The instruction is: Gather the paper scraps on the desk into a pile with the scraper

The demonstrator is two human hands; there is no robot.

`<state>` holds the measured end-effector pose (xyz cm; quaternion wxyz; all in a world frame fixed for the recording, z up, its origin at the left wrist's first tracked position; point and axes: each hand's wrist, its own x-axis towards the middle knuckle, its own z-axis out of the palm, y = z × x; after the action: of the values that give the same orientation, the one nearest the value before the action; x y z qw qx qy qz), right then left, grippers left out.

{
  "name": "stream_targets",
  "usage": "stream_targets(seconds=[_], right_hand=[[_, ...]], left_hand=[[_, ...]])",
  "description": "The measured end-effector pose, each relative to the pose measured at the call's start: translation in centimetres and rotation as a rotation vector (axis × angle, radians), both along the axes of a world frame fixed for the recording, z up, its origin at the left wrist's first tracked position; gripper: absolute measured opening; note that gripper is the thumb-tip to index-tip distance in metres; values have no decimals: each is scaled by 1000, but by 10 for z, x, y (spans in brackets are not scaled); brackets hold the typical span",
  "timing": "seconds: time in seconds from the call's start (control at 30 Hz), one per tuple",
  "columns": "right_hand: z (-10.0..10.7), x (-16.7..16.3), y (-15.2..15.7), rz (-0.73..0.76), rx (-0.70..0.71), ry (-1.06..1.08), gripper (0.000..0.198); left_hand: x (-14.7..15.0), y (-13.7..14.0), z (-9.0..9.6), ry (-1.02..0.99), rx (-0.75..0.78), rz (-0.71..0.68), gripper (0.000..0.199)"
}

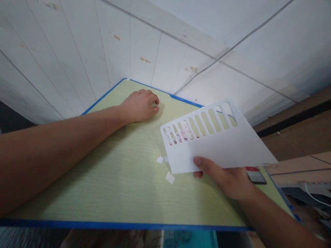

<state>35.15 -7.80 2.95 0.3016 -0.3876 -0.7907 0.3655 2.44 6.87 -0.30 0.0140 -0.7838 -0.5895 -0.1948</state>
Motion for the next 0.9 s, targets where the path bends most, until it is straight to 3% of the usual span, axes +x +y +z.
stream_targets(seconds=[0.23, 0.6, 0.9], right_hand=[[13, -5, -5, 172, 11, -62, 32], [19, -5, -7, 173, -228, -26, 32], [19, 1, -9, 211, -398, 45, 21]], left_hand=[[1, 3, -1, 34, -24, 29, 48], [7, -8, 13, 11, -97, 18, 44], [4, -4, 9, 1, -92, 11, 44]])
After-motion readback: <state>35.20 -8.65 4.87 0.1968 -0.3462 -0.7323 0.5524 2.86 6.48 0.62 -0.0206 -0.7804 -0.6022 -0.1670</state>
